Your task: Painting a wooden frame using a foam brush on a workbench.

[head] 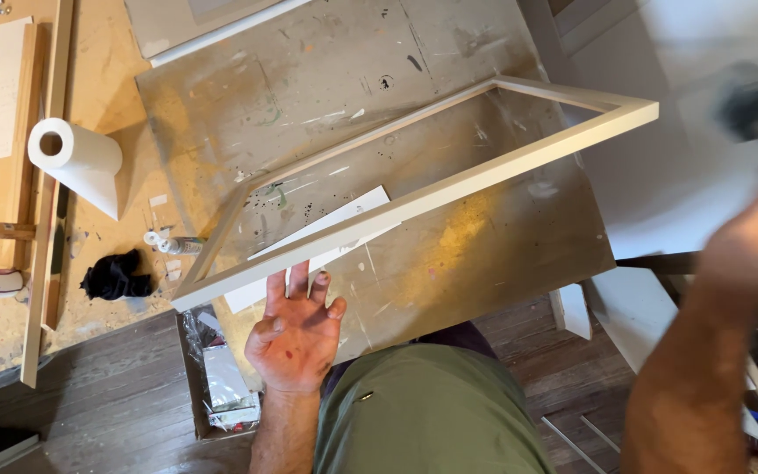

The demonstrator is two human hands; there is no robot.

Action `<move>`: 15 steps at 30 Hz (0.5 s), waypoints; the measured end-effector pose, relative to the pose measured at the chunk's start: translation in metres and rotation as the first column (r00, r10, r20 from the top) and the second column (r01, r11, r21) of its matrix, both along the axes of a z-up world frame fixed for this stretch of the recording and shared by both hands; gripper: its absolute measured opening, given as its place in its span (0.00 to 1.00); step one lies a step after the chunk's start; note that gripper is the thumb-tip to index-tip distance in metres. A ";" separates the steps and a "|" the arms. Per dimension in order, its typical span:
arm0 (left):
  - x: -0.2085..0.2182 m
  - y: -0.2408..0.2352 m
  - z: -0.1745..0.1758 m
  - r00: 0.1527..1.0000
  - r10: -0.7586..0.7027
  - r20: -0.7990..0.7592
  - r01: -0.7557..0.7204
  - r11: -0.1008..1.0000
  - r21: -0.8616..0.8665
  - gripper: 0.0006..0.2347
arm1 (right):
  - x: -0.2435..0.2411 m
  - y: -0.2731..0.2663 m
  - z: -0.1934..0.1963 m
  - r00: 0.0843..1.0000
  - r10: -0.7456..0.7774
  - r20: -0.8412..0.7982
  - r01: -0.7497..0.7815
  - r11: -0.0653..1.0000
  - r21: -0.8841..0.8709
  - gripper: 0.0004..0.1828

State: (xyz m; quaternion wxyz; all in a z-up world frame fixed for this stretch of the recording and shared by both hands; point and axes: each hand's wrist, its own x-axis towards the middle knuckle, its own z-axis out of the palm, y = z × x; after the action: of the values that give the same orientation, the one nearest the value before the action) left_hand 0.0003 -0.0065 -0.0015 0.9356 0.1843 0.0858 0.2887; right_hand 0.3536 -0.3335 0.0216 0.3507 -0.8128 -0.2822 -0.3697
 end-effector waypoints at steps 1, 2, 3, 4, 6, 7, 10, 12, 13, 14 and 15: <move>0.000 -0.001 -0.001 1.000 -0.005 -0.001 0.005 1.000 -0.007 0.19 | -0.036 0.032 0.034 0.984 0.135 0.115 -0.137 0.990 0.014 0.11; 0.001 0.000 -0.001 1.000 -0.009 -0.002 0.009 1.000 -0.007 0.19 | -0.048 0.051 0.032 0.985 0.131 0.114 -0.133 0.991 0.014 0.11; 0.001 0.000 -0.001 1.000 -0.012 0.010 0.012 1.000 -0.010 0.20 | -0.061 0.069 0.029 0.944 0.244 0.220 -0.229 0.969 -0.095 0.09; 0.000 0.000 -0.001 1.000 -0.015 0.021 0.016 1.000 -0.013 0.20 | -0.073 0.088 0.027 0.879 0.361 0.310 -0.307 0.928 -0.210 0.13; 0.001 -0.001 0.000 1.000 -0.017 0.021 0.017 1.000 -0.002 0.20 | -0.128 0.123 0.055 0.854 0.502 0.140 -0.490 0.864 -0.111 0.12; 0.001 -0.001 0.001 1.000 -0.014 0.020 0.014 1.000 0.010 0.19 | -0.156 0.142 0.069 0.767 0.641 -0.017 -0.641 0.767 0.021 0.12; 0.002 -0.001 0.004 1.000 -0.016 0.009 0.016 1.000 0.007 0.19 | -0.135 0.134 0.076 0.742 0.658 -0.125 -0.641 0.752 0.156 0.14; -0.001 0.000 -0.001 1.000 -0.022 0.003 0.022 1.000 0.006 0.19 | -0.089 0.095 0.058 0.843 0.526 -0.114 -0.504 0.846 0.175 0.13; -0.002 0.000 -0.004 1.000 -0.025 -0.003 0.025 1.000 0.003 0.20 | -0.065 0.076 0.049 0.919 0.380 -0.106 -0.355 0.914 0.194 0.13; -0.002 0.000 -0.004 1.000 -0.023 0.000 0.023 1.000 0.002 0.20 | -0.054 0.063 0.044 0.919 0.381 -0.103 -0.358 0.914 0.192 0.13; -0.003 0.000 -0.004 0.999 -0.035 0.002 0.035 0.999 -0.002 0.21 | -0.042 0.050 0.038 0.981 0.171 -0.091 -0.151 0.969 0.194 0.06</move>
State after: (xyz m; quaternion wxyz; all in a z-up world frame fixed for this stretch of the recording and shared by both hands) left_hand -0.0028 -0.0067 -0.0056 0.9407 0.1845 0.0820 0.2724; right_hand 0.3116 -0.2834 0.0593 0.4687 -0.7695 -0.2921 -0.3206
